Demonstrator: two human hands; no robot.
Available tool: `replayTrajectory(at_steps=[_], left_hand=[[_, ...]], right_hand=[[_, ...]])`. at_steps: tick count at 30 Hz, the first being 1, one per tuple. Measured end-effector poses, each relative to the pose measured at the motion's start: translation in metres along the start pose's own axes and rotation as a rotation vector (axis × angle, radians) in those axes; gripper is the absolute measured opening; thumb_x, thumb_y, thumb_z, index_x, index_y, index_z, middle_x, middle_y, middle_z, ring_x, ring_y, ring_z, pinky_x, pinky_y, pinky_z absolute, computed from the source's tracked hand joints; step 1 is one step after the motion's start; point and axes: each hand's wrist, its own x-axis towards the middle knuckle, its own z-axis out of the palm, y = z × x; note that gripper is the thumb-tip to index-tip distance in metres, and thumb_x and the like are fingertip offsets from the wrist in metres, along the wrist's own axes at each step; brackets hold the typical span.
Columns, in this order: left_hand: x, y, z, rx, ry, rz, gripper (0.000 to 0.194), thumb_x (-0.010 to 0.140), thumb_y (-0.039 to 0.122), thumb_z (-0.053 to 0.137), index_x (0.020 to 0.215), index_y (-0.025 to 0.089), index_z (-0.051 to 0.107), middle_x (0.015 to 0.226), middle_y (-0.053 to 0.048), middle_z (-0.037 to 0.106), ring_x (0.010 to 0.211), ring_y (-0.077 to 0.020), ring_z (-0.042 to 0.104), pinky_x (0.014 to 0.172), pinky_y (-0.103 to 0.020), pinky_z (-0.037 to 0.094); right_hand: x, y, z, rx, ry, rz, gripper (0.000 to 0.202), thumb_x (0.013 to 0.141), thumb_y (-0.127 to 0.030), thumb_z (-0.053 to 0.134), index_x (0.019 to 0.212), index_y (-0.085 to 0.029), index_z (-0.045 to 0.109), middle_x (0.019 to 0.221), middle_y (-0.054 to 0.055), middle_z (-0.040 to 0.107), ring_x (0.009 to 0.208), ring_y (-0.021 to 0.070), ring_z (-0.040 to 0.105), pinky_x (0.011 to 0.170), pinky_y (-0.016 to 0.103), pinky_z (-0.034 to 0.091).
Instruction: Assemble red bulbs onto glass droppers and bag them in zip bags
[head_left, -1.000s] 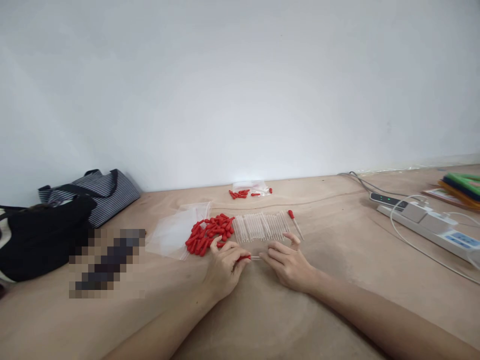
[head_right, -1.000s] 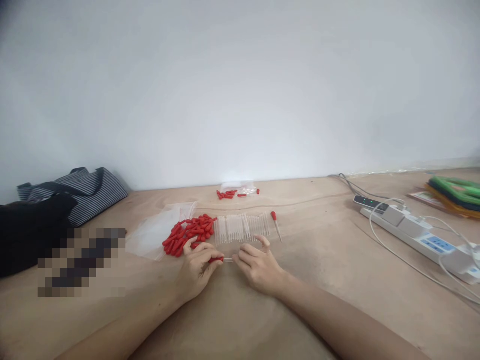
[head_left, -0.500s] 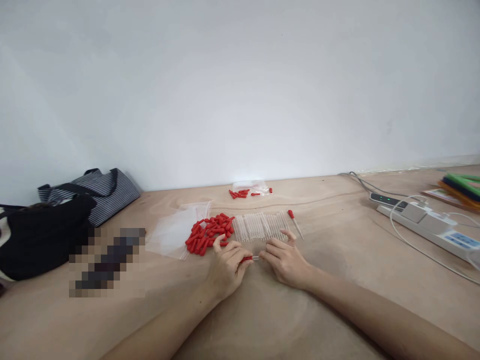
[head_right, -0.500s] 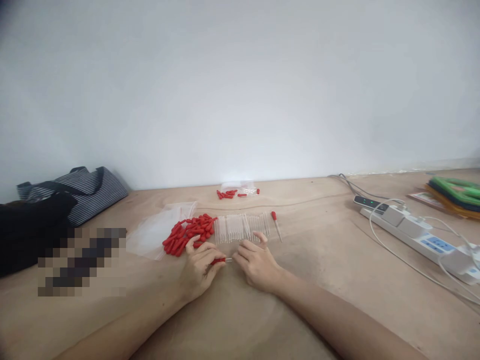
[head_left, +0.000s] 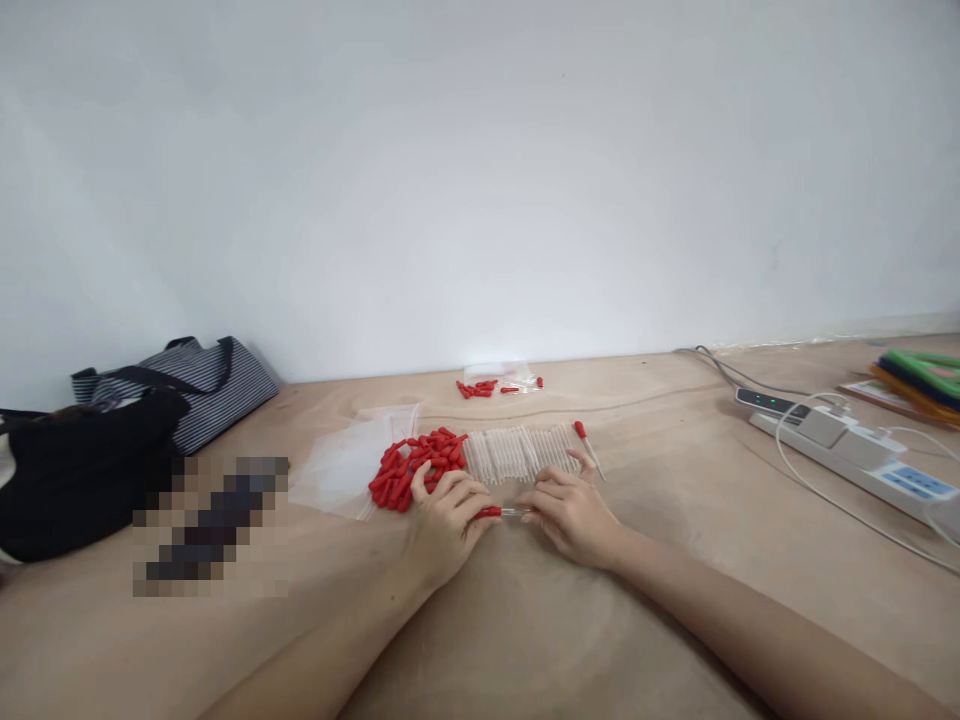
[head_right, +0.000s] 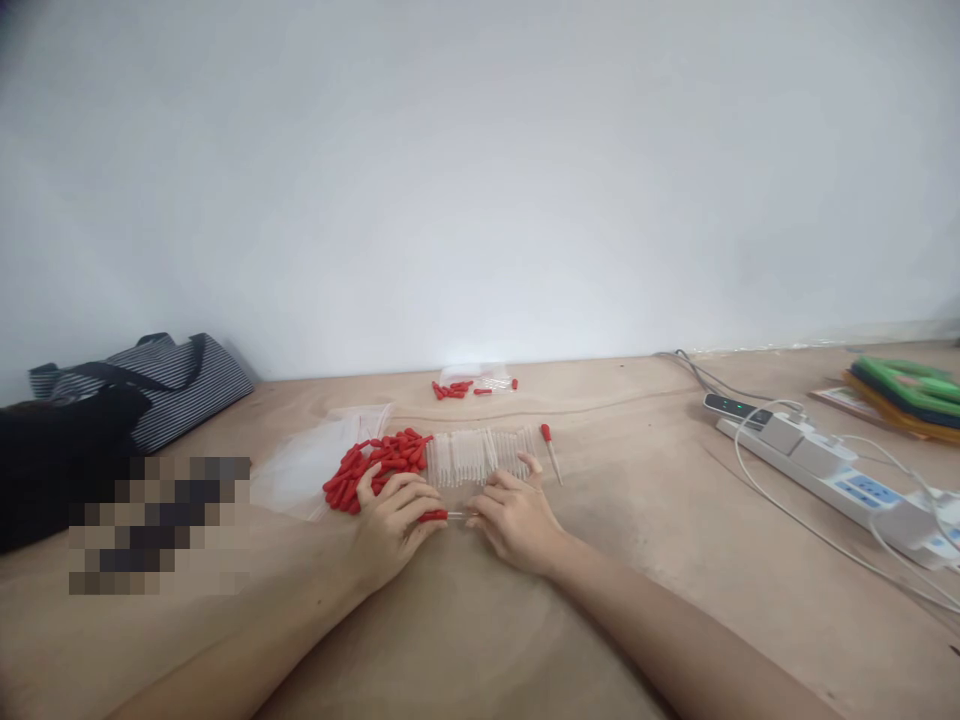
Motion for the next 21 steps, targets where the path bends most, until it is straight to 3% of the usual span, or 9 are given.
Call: replayTrajectory(at_steps=[6,8,11,16,21], left_hand=[[-0.001,0.003,0.0,0.084,-0.002,-0.007,0.004,0.074,0.033,0.064,0.077,0.031,0.065,0.091,0.002,0.066,0.093,-0.0217,0.055,0.099,-0.053,0.006],[-0.003,0.0,0.001,0.109,-0.041,-0.033,0.02,0.073,0.036,0.063,0.092,0.031,0.063,0.103,-0.002,0.063,0.099,-0.0239,0.052,0.099,-0.053,0.006],[-0.006,-0.008,0.003,0.166,-0.1,-0.105,0.04,0.073,0.037,0.062,0.111,0.027,0.054,0.115,-0.008,0.057,0.108,-0.0276,0.047,0.098,-0.056,0.008],[-0.006,-0.016,0.004,0.215,-0.13,-0.199,0.029,0.075,0.029,0.058,0.103,0.026,0.057,0.113,-0.007,0.057,0.111,-0.0276,0.045,0.097,-0.056,0.011],[-0.005,-0.014,0.003,0.222,-0.127,-0.216,0.024,0.074,0.027,0.057,0.098,0.026,0.059,0.109,-0.006,0.059,0.109,-0.0272,0.046,0.097,-0.056,0.012]], right_hand=[[-0.002,-0.001,0.0,-0.016,0.017,0.043,0.014,0.082,-0.026,0.048,0.073,-0.021,0.057,0.07,-0.001,0.061,0.085,0.0153,0.05,0.096,0.045,0.004],[-0.002,0.002,-0.002,-0.053,0.028,0.094,0.014,0.082,-0.024,0.046,0.074,-0.021,0.058,0.077,-0.001,0.061,0.087,0.0153,0.05,0.096,0.045,0.006],[-0.001,0.015,-0.006,-0.138,0.109,0.329,0.018,0.08,-0.027,0.046,0.07,-0.022,0.06,0.085,0.001,0.062,0.091,0.0175,0.049,0.094,0.045,0.007],[0.003,0.051,-0.009,-0.279,0.146,0.825,0.025,0.076,-0.033,0.046,0.061,-0.02,0.063,0.086,0.005,0.062,0.092,0.0225,0.047,0.09,0.047,0.011],[0.009,0.067,-0.003,-0.304,0.016,1.011,0.035,0.078,-0.04,0.043,0.059,-0.02,0.065,0.086,0.008,0.062,0.093,0.0248,0.046,0.088,0.047,0.014]])
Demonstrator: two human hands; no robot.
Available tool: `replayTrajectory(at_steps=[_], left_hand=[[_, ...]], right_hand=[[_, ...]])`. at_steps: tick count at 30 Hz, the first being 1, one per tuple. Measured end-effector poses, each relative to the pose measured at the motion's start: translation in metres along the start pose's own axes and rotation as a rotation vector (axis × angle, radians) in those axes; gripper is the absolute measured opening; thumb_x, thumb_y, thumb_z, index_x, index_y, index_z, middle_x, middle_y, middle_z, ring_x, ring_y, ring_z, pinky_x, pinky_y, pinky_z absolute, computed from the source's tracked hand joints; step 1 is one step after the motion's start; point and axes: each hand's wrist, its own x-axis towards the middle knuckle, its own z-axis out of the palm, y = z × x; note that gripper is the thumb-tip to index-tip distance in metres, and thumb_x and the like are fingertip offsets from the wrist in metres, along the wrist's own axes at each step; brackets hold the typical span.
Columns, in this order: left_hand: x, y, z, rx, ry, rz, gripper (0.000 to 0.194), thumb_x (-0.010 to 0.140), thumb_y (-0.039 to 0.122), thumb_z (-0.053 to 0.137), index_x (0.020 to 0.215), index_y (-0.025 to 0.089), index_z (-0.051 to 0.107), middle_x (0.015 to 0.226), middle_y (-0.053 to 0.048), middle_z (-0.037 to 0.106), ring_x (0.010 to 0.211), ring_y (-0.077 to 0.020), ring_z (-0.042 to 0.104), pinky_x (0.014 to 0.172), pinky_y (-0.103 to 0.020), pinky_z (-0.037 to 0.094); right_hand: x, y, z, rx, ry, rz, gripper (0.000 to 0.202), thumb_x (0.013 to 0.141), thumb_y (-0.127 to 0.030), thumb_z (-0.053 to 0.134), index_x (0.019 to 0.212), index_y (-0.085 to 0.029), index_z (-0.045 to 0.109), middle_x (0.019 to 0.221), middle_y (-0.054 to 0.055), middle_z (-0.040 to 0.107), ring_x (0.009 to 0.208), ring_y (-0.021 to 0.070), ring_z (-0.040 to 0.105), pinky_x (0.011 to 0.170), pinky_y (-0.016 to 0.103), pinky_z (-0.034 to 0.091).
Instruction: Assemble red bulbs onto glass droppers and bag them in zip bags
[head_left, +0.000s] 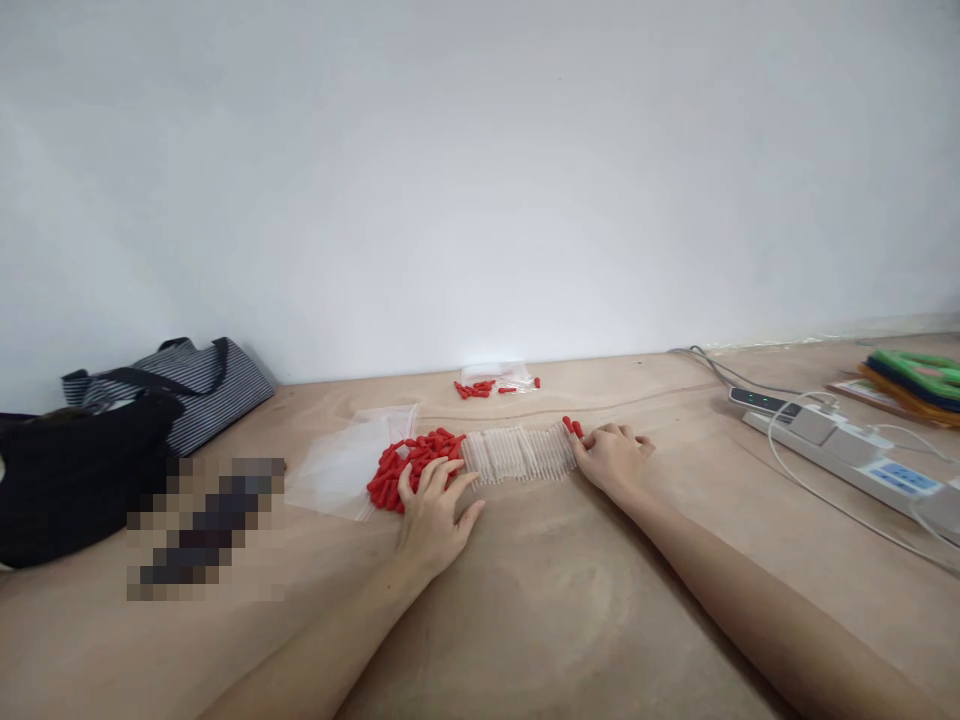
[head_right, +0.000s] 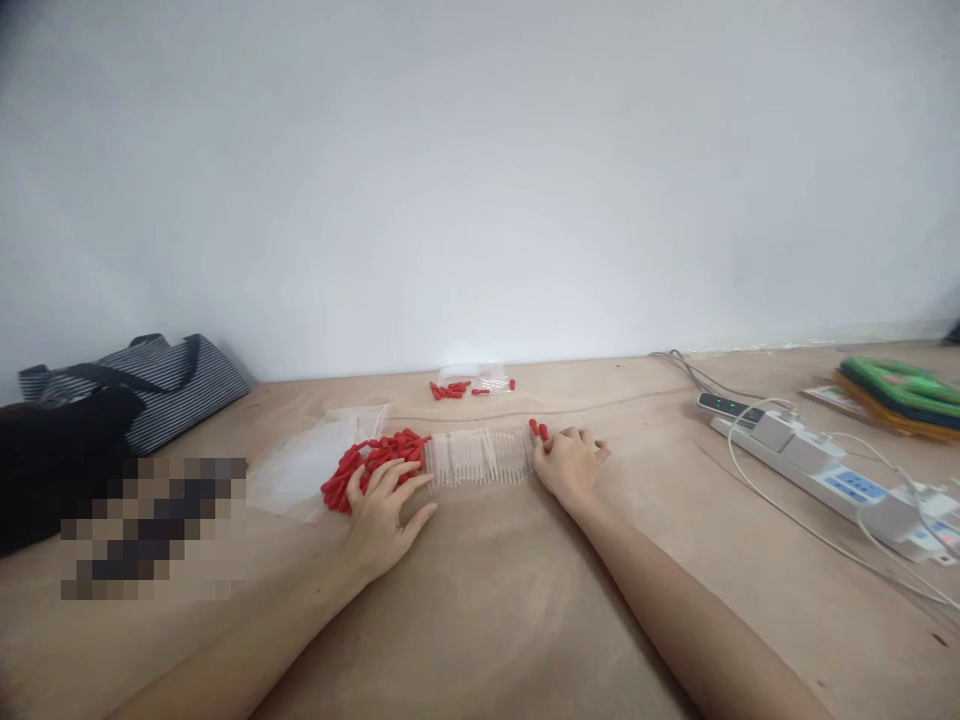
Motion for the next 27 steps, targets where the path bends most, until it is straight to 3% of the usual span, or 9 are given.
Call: replayTrajectory(at_steps=[7,14,19,27], left_hand=[[0.0,0.0,-0.001,0.014,0.016,-0.05,0.021,0.074,0.028,0.057,0.094,0.026,0.061,0.107,-0.005,0.06,0.106,-0.0263,0.047,0.096,-0.055,0.014],[0.015,-0.022,-0.005,0.134,0.109,-0.2,0.021,0.077,0.033,0.054,0.093,0.023,0.062,0.106,-0.007,0.06,0.102,-0.0263,0.048,0.091,-0.051,0.021],[0.028,-0.034,-0.006,0.17,0.096,-0.221,0.017,0.077,0.032,0.052,0.085,0.023,0.064,0.101,-0.007,0.062,0.097,-0.0261,0.05,0.088,-0.052,0.022],[0.039,-0.035,0.0,0.164,0.056,-0.245,0.015,0.072,0.03,0.054,0.066,0.021,0.065,0.091,-0.007,0.063,0.093,-0.0276,0.05,0.086,-0.055,0.023]], right_hand=[[0.001,-0.001,0.004,-0.061,-0.026,0.003,0.031,0.079,-0.038,0.042,0.072,-0.02,0.066,0.089,0.009,0.061,0.094,0.0245,0.045,0.083,0.043,0.019],[0.001,-0.007,0.004,-0.085,-0.027,-0.071,0.027,0.078,-0.038,0.043,0.077,-0.022,0.066,0.097,0.008,0.058,0.098,0.0238,0.043,0.084,0.043,0.019],[0.006,-0.013,0.002,-0.152,-0.093,-0.078,0.028,0.076,-0.032,0.043,0.075,-0.02,0.068,0.094,0.013,0.058,0.098,0.0283,0.043,0.08,0.046,0.023],[0.015,-0.02,0.0,-0.224,-0.142,-0.033,0.028,0.073,-0.027,0.043,0.08,-0.013,0.067,0.095,0.018,0.057,0.096,0.0314,0.045,0.077,0.045,0.027]])
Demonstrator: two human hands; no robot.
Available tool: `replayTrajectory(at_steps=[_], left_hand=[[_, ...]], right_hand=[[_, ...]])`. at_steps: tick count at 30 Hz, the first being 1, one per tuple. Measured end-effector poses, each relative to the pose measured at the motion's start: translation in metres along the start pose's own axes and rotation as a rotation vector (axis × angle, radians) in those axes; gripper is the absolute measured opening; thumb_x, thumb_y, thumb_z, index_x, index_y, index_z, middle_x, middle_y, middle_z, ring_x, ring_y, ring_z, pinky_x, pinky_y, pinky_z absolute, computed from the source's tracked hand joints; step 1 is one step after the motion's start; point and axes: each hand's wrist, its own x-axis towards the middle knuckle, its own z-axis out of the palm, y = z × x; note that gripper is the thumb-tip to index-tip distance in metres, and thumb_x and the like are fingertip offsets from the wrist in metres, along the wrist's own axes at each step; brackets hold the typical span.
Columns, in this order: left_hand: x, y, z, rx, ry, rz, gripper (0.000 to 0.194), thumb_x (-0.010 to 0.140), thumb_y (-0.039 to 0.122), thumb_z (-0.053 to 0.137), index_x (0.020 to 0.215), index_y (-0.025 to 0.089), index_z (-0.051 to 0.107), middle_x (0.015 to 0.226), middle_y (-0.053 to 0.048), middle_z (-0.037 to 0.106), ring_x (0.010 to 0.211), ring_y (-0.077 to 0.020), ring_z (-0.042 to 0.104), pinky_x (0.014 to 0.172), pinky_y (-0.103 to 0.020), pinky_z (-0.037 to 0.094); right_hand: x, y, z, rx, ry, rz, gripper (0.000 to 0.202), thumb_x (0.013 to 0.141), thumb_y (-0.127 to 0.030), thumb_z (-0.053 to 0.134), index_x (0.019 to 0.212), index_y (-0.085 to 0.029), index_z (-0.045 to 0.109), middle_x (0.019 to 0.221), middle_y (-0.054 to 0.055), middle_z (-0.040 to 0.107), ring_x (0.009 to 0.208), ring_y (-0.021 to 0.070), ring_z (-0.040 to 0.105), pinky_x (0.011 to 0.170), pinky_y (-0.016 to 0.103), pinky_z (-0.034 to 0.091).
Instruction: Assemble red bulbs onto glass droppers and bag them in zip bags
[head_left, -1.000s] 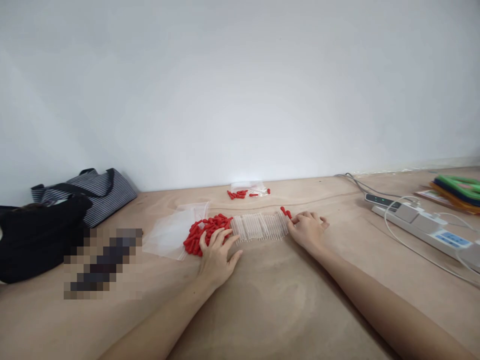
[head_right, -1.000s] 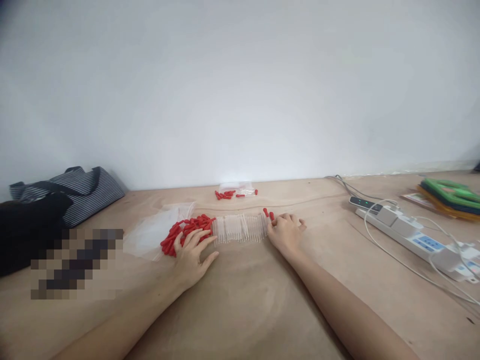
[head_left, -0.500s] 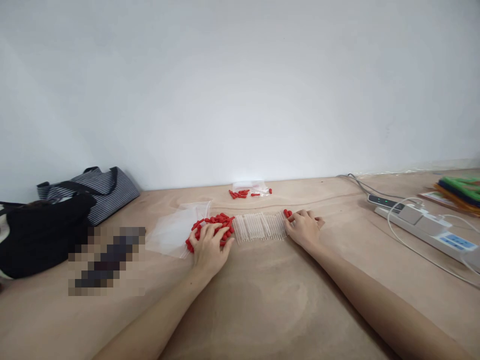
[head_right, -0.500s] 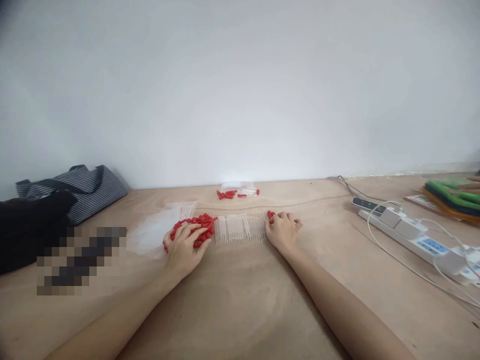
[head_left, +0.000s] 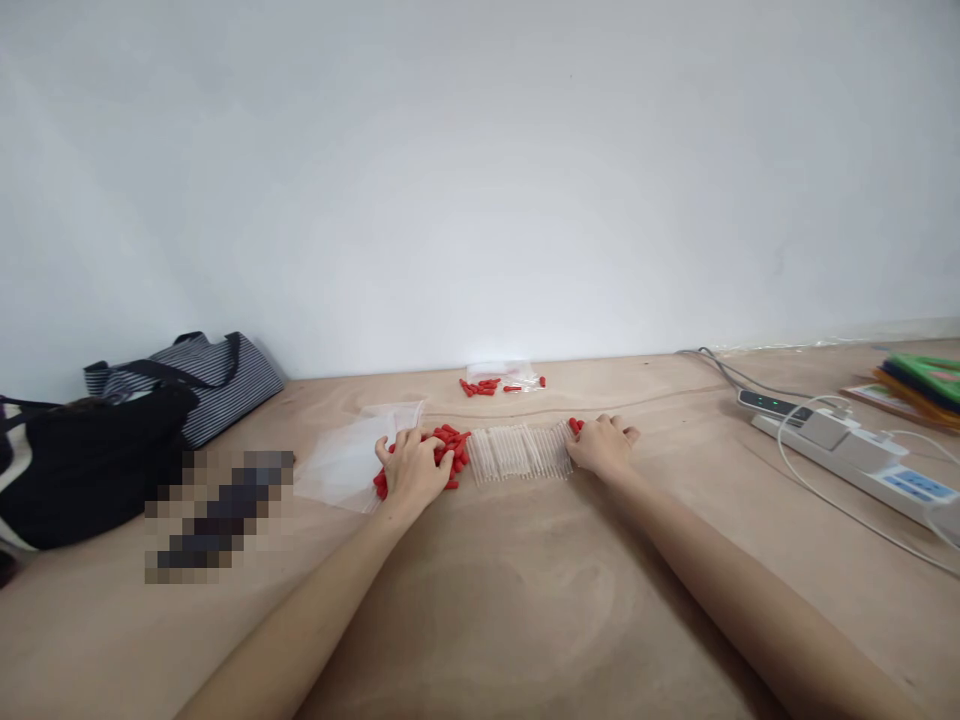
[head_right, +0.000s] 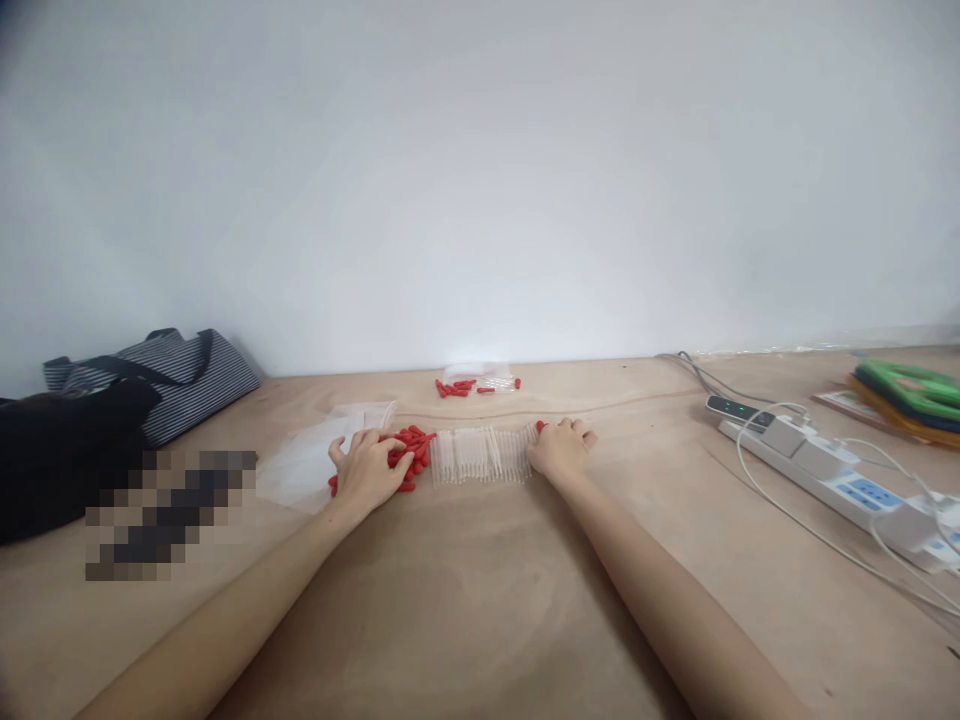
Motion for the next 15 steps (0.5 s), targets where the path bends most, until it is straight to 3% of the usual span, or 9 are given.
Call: replayTrajectory(at_steps=[6,11,13,15], left_hand=[[0.004,0.004,0.001,-0.023,0.014,-0.034,0.014,0.069,0.026,0.055,0.062,0.019,0.065,0.091,-0.009,0.062,0.093,-0.0282,0.05,0.088,-0.054,0.021],[0.0,0.009,-0.012,-0.09,0.143,-0.053,0.014,0.072,0.027,0.054,0.068,0.019,0.064,0.092,-0.007,0.062,0.095,-0.0268,0.05,0.089,-0.052,0.022],[-0.01,0.014,-0.02,-0.184,0.152,0.01,0.013,0.075,0.028,0.053,0.072,0.02,0.064,0.092,-0.006,0.063,0.093,-0.0247,0.052,0.088,-0.048,0.026],[-0.025,0.019,-0.026,-0.306,0.089,0.133,0.013,0.076,0.027,0.053,0.073,0.021,0.064,0.089,-0.004,0.063,0.091,-0.0219,0.053,0.087,-0.043,0.03]], right_hand=[[0.004,-0.004,0.001,0.012,-0.014,0.024,0.034,0.078,-0.033,0.041,0.084,-0.012,0.067,0.095,0.019,0.057,0.098,0.032,0.044,0.078,0.045,0.025],[0.0,-0.002,-0.005,0.079,0.032,-0.003,0.035,0.08,-0.039,0.041,0.077,-0.016,0.068,0.094,0.015,0.057,0.097,0.0295,0.043,0.078,0.043,0.026],[-0.009,0.003,-0.007,0.188,0.116,-0.113,0.031,0.079,-0.038,0.044,0.074,-0.019,0.067,0.093,0.011,0.057,0.095,0.0267,0.043,0.077,0.041,0.027],[-0.022,0.01,-0.008,0.314,0.193,-0.312,0.024,0.078,-0.037,0.048,0.075,-0.022,0.067,0.092,0.008,0.057,0.093,0.0235,0.044,0.077,0.038,0.028]])
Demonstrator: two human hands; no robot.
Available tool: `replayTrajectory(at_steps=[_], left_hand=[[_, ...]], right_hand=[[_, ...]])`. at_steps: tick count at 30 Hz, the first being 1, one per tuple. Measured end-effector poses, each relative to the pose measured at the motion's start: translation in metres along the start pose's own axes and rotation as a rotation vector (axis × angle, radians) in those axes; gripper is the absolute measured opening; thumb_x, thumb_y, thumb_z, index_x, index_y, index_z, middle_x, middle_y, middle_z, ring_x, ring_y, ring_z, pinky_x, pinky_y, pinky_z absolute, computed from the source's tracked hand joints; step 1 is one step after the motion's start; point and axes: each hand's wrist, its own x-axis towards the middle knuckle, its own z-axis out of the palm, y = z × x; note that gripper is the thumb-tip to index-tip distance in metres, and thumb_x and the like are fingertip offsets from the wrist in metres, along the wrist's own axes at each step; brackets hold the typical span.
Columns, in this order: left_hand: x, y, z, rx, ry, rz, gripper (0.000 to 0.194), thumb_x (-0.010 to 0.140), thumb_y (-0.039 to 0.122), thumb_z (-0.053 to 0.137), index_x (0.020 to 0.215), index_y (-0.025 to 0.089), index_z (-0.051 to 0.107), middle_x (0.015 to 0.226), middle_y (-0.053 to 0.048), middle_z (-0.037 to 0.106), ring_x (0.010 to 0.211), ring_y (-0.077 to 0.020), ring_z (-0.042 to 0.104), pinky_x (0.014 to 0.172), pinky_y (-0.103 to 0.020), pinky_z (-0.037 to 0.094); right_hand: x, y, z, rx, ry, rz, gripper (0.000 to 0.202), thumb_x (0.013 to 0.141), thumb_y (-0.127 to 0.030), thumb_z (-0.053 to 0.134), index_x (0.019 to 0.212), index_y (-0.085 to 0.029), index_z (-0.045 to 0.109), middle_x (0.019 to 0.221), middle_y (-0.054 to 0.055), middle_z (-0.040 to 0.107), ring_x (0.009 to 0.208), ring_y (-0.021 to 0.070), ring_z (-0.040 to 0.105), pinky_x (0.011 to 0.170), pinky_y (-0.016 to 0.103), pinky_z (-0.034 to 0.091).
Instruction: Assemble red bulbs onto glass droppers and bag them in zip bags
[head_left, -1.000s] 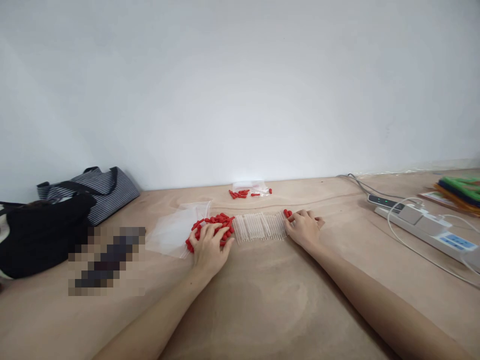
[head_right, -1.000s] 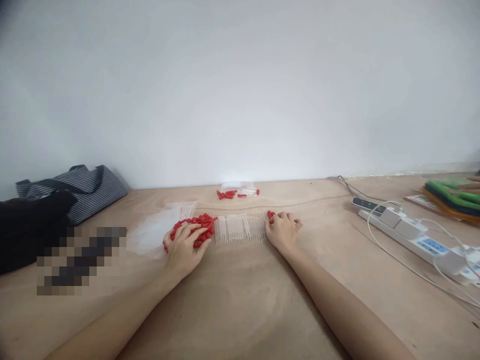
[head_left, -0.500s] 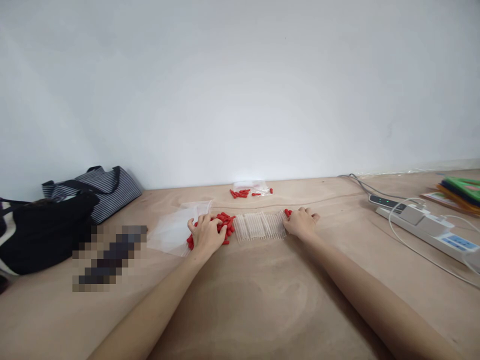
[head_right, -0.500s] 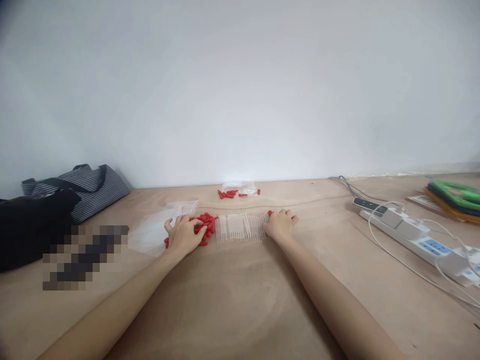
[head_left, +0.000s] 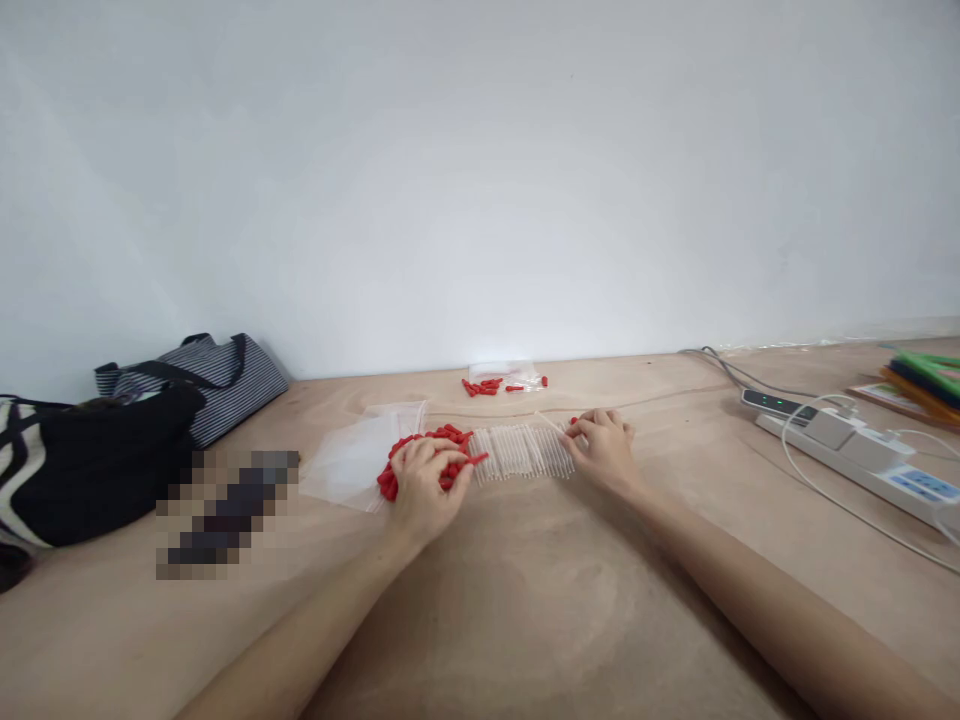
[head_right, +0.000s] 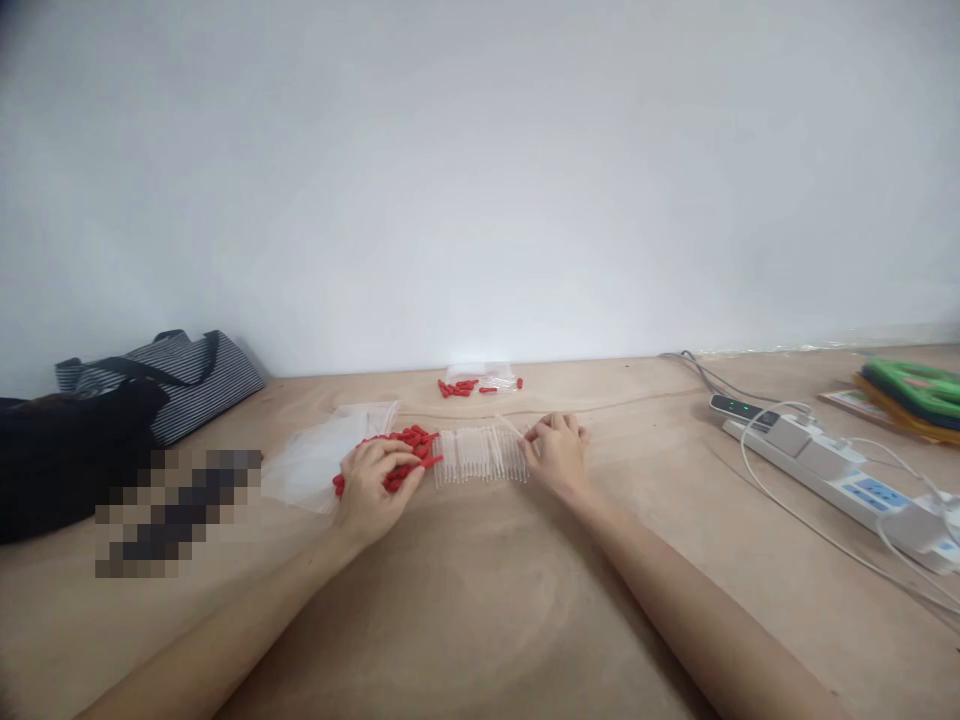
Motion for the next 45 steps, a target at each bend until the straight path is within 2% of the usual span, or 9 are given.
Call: replayTrajectory(at_steps=[4,8,13,17,21,29,32,39,45], left_hand=[[-0.026,0.01,-0.001,-0.145,-0.247,0.159,0.01,0.076,0.026,0.054,0.078,0.024,0.064,0.091,-0.003,0.062,0.093,-0.0209,0.052,0.083,-0.04,0.034],[-0.035,0.01,0.001,-0.147,-0.309,0.177,0.01,0.074,0.025,0.056,0.08,0.023,0.064,0.093,-0.004,0.062,0.094,-0.0222,0.053,0.084,-0.042,0.037],[-0.035,0.013,0.004,-0.195,-0.315,0.258,0.026,0.076,0.028,0.055,0.099,0.019,0.061,0.103,-0.008,0.062,0.098,-0.0226,0.055,0.086,-0.04,0.043],[-0.035,0.018,0.01,-0.19,-0.333,0.332,0.021,0.082,0.026,0.049,0.096,0.021,0.064,0.105,-0.007,0.062,0.102,-0.0223,0.053,0.086,-0.04,0.043],[-0.028,0.021,0.013,-0.183,-0.302,0.307,0.021,0.083,0.022,0.047,0.09,0.023,0.066,0.095,-0.005,0.066,0.093,-0.0202,0.056,0.081,-0.039,0.042],[-0.023,0.023,0.013,-0.14,-0.288,0.204,0.016,0.081,0.022,0.049,0.084,0.024,0.064,0.082,0.0,0.069,0.078,-0.0175,0.056,0.071,-0.035,0.033],[-0.024,0.023,0.013,-0.157,-0.286,0.194,0.014,0.081,0.022,0.049,0.083,0.023,0.063,0.082,0.0,0.069,0.079,-0.0172,0.057,0.073,-0.034,0.032],[-0.024,0.024,0.013,-0.193,-0.255,0.206,0.011,0.08,0.019,0.051,0.082,0.022,0.061,0.079,0.002,0.068,0.078,-0.0156,0.057,0.077,-0.034,0.03],[-0.025,0.023,0.017,-0.181,-0.25,0.211,0.01,0.08,0.019,0.053,0.082,0.023,0.062,0.076,0.002,0.067,0.077,-0.0161,0.056,0.08,-0.037,0.026]], right_hand=[[-0.033,0.004,-0.008,0.111,-0.025,-0.369,0.018,0.08,-0.036,0.052,0.077,-0.028,0.068,0.097,0.005,0.055,0.095,0.0214,0.044,0.078,0.036,0.027],[-0.049,0.007,-0.013,0.089,-0.065,-0.486,0.015,0.079,-0.036,0.055,0.075,-0.033,0.069,0.097,0.003,0.056,0.095,0.0206,0.045,0.08,0.038,0.025],[-0.05,0.005,-0.014,0.084,-0.118,-0.496,0.014,0.079,-0.036,0.055,0.075,-0.034,0.069,0.095,0.001,0.058,0.094,0.0196,0.047,0.081,0.038,0.024],[-0.051,-0.001,-0.016,0.111,-0.169,-0.497,0.017,0.08,-0.04,0.053,0.085,-0.033,0.067,0.096,0.002,0.059,0.093,0.0191,0.048,0.081,0.038,0.025],[-0.05,-0.011,-0.009,0.096,-0.164,-0.489,0.019,0.08,-0.042,0.052,0.09,-0.033,0.066,0.095,0.001,0.06,0.092,0.0182,0.049,0.081,0.037,0.025],[-0.053,-0.018,0.009,0.145,-0.029,-0.478,0.015,0.081,-0.028,0.053,0.075,-0.028,0.067,0.09,0.001,0.062,0.089,0.0163,0.049,0.082,0.038,0.024],[-0.055,-0.019,0.009,0.174,0.015,-0.477,0.016,0.082,-0.028,0.052,0.074,-0.025,0.066,0.091,0.001,0.062,0.089,0.0164,0.05,0.085,0.039,0.022],[-0.056,-0.023,0.008,0.243,0.014,-0.474,0.012,0.081,-0.026,0.053,0.074,-0.024,0.062,0.09,-0.001,0.063,0.09,0.0152,0.05,0.088,0.039,0.019],[-0.06,-0.03,0.007,0.296,0.027,-0.482,0.013,0.082,-0.024,0.05,0.073,-0.022,0.059,0.08,-0.002,0.064,0.085,0.0143,0.052,0.088,0.038,0.018]])
